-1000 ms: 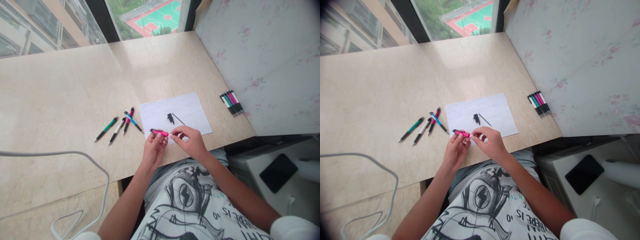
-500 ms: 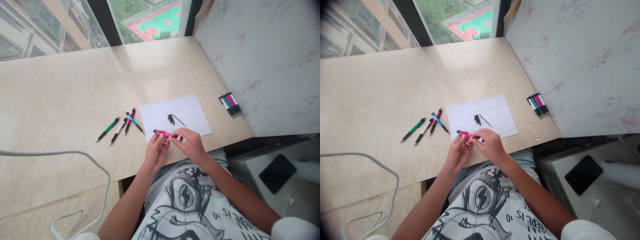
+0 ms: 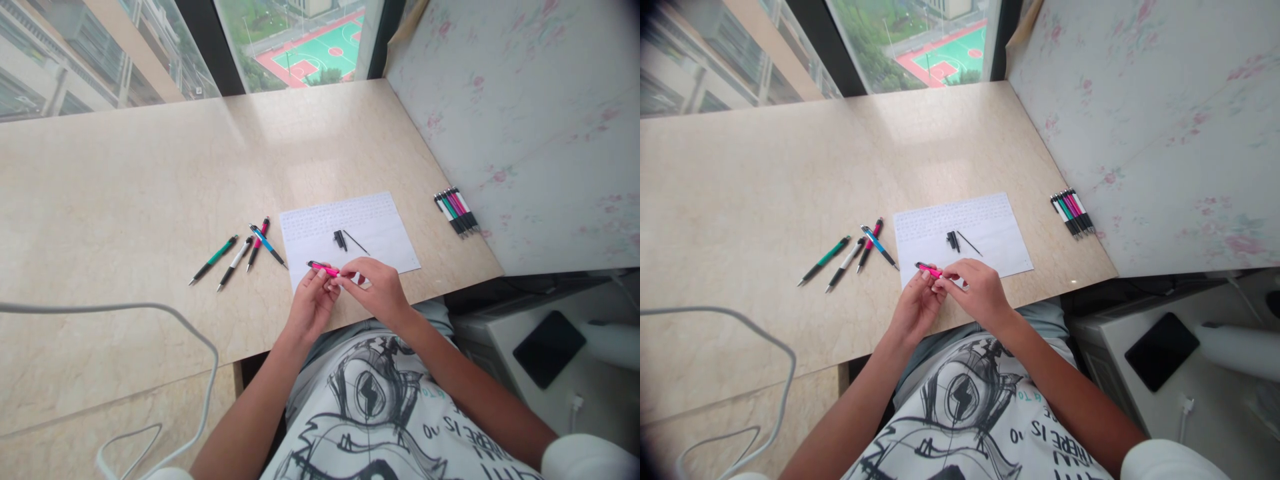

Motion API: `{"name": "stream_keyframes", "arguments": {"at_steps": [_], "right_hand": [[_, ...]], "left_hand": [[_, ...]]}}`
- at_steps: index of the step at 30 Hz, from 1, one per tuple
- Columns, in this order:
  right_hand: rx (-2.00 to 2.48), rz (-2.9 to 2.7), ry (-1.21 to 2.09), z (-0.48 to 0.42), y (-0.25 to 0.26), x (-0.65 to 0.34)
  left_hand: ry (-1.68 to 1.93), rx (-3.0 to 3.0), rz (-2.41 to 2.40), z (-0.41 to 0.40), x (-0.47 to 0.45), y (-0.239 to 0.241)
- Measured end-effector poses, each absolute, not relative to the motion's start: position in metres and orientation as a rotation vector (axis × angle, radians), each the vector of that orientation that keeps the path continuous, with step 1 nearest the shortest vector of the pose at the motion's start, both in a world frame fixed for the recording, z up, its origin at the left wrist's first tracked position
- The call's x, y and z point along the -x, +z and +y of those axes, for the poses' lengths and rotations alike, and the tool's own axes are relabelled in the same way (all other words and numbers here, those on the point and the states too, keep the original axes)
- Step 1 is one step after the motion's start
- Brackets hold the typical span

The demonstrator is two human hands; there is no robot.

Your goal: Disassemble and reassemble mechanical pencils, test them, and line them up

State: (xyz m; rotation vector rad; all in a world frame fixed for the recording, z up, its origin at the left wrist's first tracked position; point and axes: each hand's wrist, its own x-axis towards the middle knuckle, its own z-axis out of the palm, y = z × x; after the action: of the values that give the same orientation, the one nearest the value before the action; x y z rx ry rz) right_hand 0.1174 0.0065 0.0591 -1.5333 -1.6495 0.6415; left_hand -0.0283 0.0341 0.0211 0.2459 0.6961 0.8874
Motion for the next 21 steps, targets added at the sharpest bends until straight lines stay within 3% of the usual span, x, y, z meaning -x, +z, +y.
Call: {"name": "stream_keyframes", "arguments": {"at_steps": [14, 21], "right_hand": [[1.557, -1.733, 0.552, 0.005, 0.056, -0.126], [2.06, -1.779, 0.25, 0.02, 0.041, -0.155]], "left_hand": [[0.89, -0.207, 0.699, 0.035, 0.029, 0.023], [0.898, -0.195, 0.682, 0.037, 0.029, 0.024]]}}
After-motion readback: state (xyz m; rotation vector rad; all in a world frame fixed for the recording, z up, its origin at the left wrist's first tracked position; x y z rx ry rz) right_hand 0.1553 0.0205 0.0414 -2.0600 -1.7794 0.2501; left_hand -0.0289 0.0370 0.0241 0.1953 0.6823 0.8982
